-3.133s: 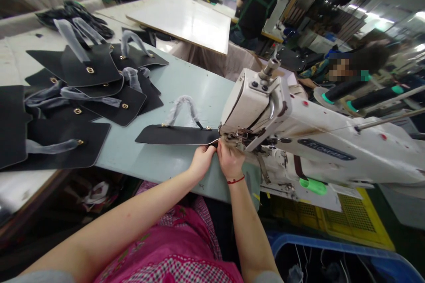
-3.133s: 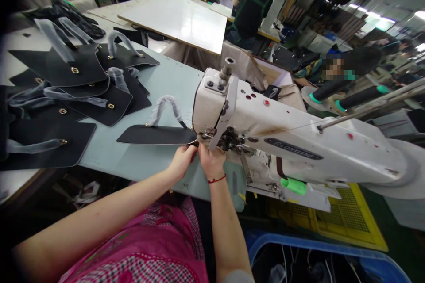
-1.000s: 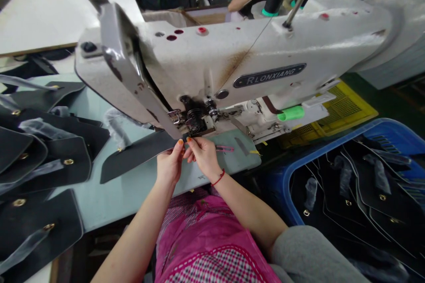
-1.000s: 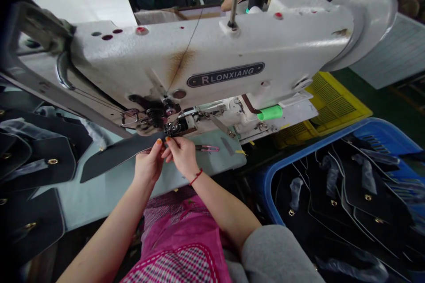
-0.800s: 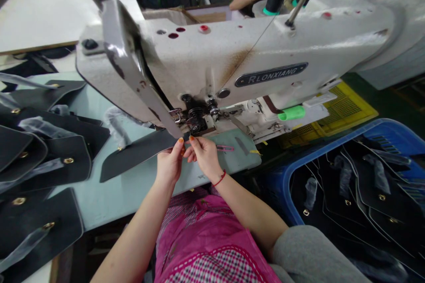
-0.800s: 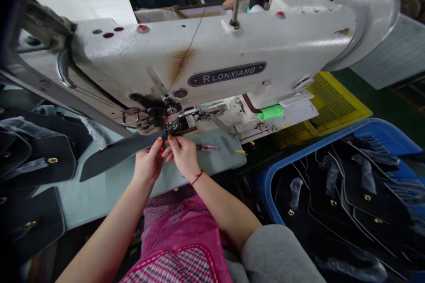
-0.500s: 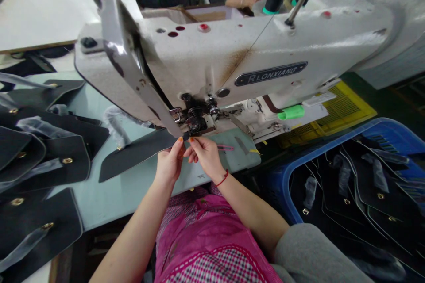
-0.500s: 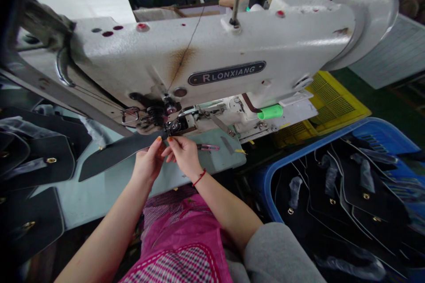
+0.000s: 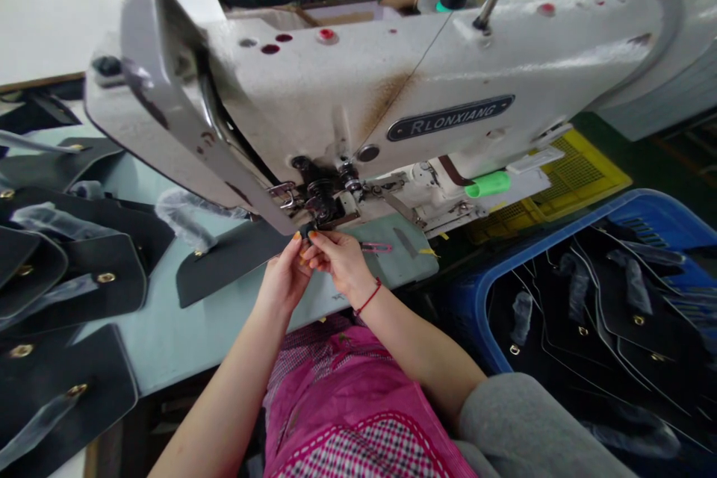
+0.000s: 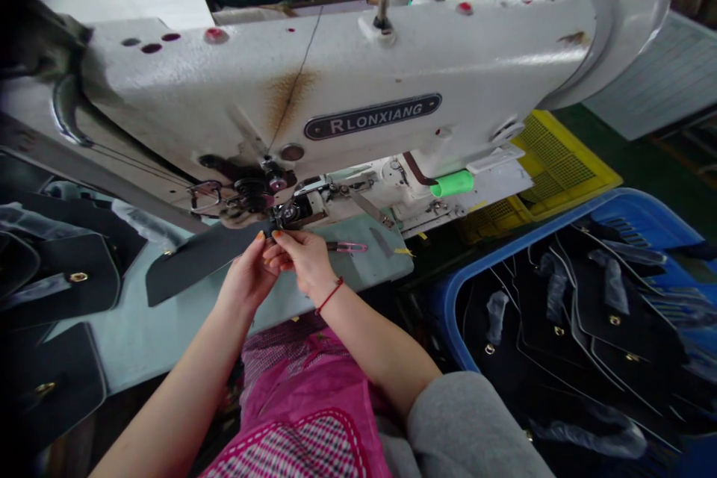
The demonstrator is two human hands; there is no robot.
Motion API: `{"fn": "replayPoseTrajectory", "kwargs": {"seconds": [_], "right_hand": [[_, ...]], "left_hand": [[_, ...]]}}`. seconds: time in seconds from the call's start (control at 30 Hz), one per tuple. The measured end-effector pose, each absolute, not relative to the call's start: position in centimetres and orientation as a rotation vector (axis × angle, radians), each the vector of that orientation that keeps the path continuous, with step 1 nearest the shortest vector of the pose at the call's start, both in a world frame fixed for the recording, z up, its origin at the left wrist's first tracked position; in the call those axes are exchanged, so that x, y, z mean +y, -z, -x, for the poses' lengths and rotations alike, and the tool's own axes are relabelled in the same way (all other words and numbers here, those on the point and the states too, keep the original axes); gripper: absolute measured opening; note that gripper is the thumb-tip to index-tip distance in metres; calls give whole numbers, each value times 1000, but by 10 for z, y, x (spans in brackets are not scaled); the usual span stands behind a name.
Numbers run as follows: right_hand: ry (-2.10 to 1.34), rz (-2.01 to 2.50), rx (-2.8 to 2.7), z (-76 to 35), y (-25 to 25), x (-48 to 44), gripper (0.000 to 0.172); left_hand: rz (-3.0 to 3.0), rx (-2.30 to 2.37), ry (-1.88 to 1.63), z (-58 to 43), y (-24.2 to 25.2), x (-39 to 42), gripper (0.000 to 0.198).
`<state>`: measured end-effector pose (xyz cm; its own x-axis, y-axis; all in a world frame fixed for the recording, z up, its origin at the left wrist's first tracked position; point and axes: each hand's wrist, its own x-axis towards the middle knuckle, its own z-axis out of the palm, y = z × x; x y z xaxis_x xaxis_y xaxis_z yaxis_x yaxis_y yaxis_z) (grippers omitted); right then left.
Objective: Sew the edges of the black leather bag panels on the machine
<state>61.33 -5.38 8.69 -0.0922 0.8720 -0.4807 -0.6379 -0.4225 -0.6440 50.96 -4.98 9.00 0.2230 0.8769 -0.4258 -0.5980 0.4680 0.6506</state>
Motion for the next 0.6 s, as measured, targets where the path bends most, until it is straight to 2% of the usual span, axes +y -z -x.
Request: {"fn": "replayPoseTrajectory", "kwargs": {"seconds": [0.2, 0.37, 0.6], "right_hand": [[-1613, 1180, -500, -610, -87, -51, 30], [-1528, 1200, -621, -610, -88, -49, 21], [-1501, 1262, -745, -619, -92, -46, 21]], "left_hand": [[-518, 947, -1042, -510, -88, -42, 38], [-587, 1188, -1112, -503, -82, -37, 34], [-638, 1275, -1032, -495, -85, -32, 33]]}}
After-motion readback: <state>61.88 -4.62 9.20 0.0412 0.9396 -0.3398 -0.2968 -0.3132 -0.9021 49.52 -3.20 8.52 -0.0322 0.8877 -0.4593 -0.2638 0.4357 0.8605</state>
